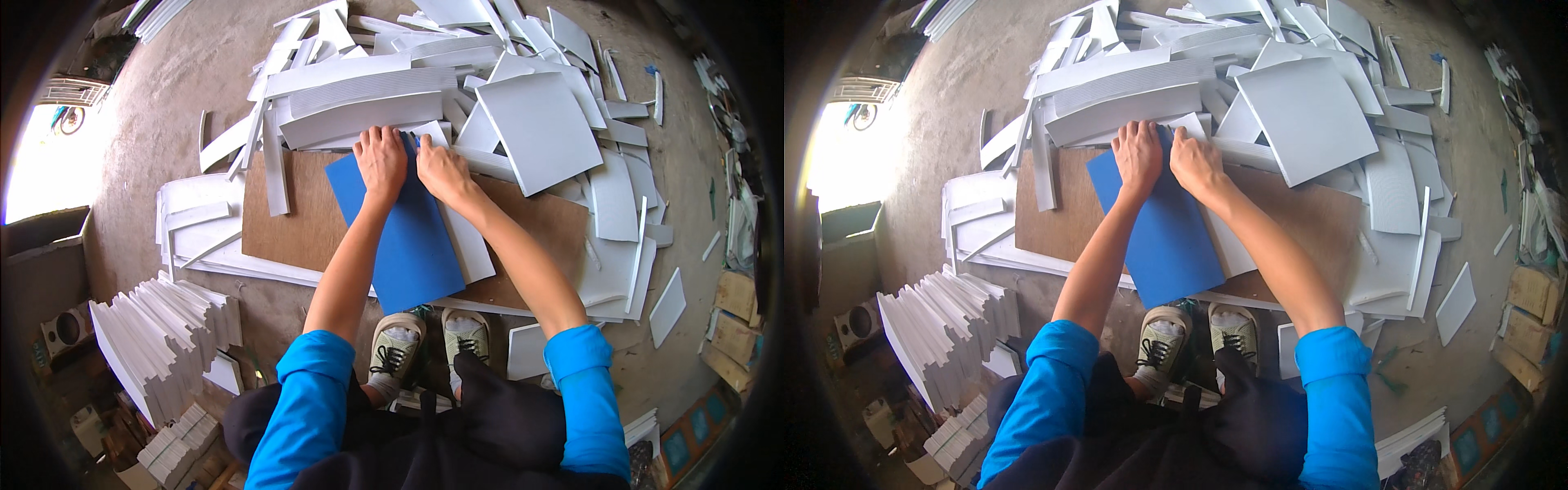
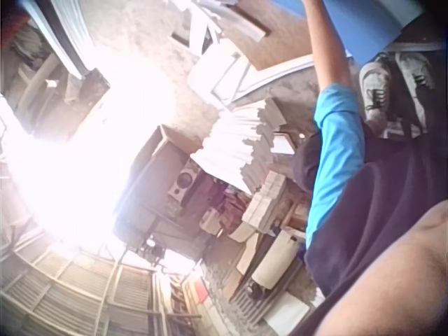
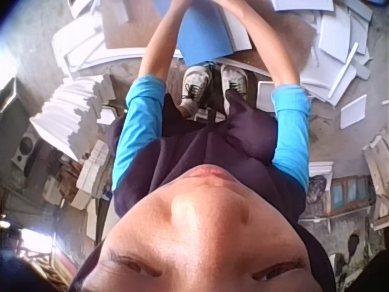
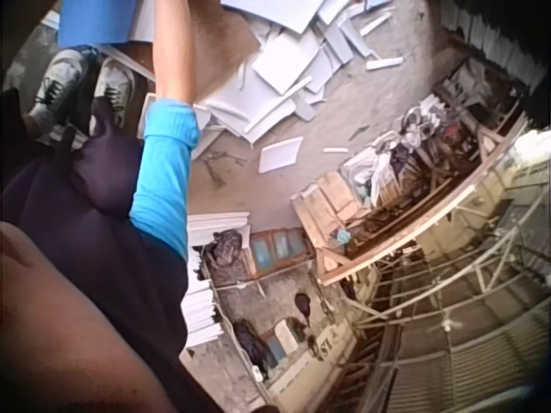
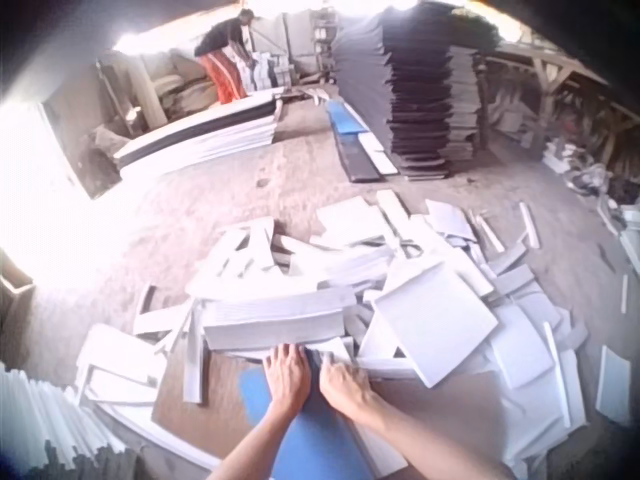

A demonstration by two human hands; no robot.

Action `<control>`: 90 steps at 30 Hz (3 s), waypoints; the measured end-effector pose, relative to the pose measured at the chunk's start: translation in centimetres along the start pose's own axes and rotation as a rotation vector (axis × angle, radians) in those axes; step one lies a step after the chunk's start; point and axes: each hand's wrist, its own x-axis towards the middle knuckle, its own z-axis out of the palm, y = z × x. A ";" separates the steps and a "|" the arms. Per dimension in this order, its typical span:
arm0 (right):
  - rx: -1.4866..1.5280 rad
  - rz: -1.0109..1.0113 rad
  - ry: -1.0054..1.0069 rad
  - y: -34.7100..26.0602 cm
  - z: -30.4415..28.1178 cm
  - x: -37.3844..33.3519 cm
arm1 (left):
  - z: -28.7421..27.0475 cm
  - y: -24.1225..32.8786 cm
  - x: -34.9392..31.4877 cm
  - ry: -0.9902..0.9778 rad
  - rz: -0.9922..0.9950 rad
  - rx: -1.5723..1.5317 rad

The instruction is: The person sits on the floor and uses a utility knife to cut a blue plastic sheet and a white plastic sheet. They align the sheets, score the edges with the knife, and snap off the excess material to create straight cuts.

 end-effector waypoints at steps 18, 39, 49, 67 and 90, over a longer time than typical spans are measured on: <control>0.038 0.058 -0.128 -1.5 -1.4 0.8 | 0.9 0.2 1.0 -0.008 -0.078 0.126; 0.075 0.115 -0.359 2.5 -0.4 -19.4 | 0.1 -1.5 0.2 0.053 -0.203 0.164; 0.007 -0.032 -0.440 4.1 -1.4 -15.1 | -1.6 -4.3 0.6 -0.031 -0.404 0.199; 0.071 0.037 -0.366 5.4 -0.4 -19.9 | -1.1 -4.2 0.7 0.002 -0.363 0.244; 0.860 -0.130 0.170 -1.8 -12.4 -6.9 | -18.3 3.0 5.1 0.111 0.271 -0.221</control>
